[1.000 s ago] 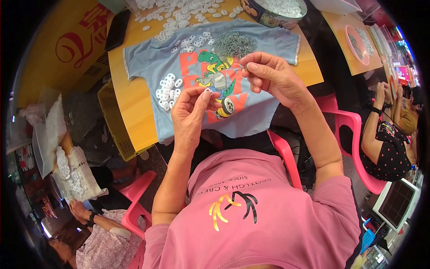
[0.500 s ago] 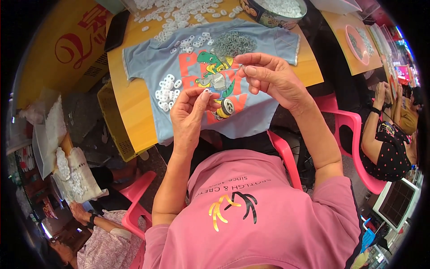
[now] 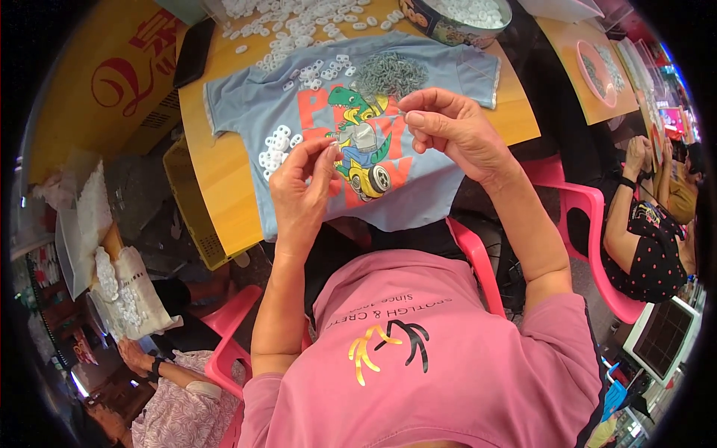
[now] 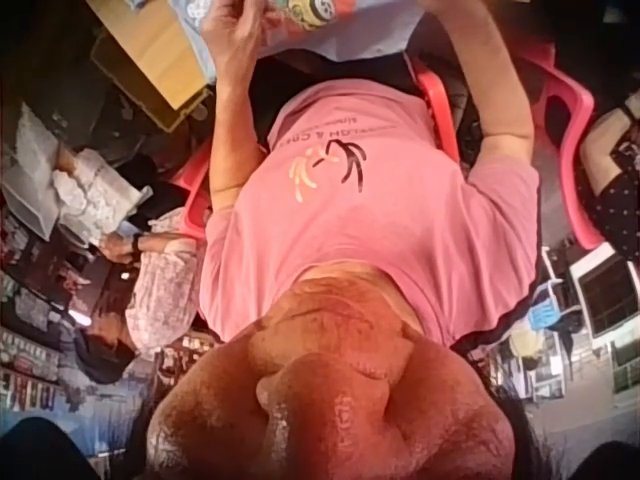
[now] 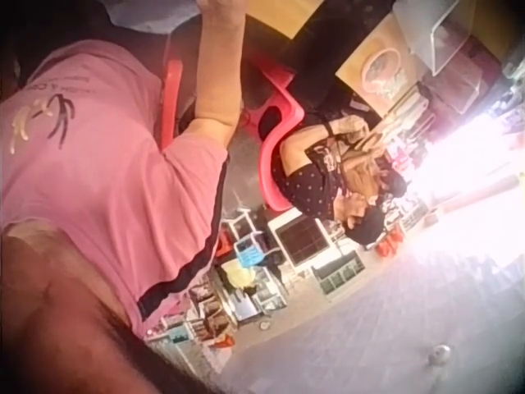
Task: Attaching small white plastic components or snap buttons to a t-shirt graphic.
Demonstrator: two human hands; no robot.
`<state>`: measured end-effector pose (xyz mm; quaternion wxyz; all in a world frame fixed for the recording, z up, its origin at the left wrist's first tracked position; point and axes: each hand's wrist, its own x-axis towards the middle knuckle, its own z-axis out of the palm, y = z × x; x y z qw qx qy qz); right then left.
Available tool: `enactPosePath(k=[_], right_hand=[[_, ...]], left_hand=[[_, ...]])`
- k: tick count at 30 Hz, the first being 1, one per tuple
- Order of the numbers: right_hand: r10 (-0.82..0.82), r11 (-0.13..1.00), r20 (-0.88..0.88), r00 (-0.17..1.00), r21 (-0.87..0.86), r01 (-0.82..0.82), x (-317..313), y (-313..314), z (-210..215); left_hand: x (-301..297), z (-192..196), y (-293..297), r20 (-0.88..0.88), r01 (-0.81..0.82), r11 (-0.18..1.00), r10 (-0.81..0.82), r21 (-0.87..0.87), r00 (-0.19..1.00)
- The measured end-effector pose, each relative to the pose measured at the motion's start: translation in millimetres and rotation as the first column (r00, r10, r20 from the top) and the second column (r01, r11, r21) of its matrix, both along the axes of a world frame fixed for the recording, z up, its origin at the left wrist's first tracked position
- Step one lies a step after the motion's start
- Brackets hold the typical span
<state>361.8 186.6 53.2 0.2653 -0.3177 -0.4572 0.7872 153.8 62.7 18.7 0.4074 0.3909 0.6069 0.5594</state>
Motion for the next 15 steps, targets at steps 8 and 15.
enactPosePath(k=[8, 15], right_hand=[[-0.02, 1.0, -0.008, 1.0, 0.013, 0.02, -5, -4, 2], [0.043, 0.995, -0.092, 0.995, -0.09, -0.051, -8, -7, -3]], left_hand=[[5, 18, 25, -0.616, 0.047, 0.966, 0.125, 0.256, 0.778], [28, 22, 38, -0.185, 0.185, 0.934, -0.133, 0.305, 0.974]])
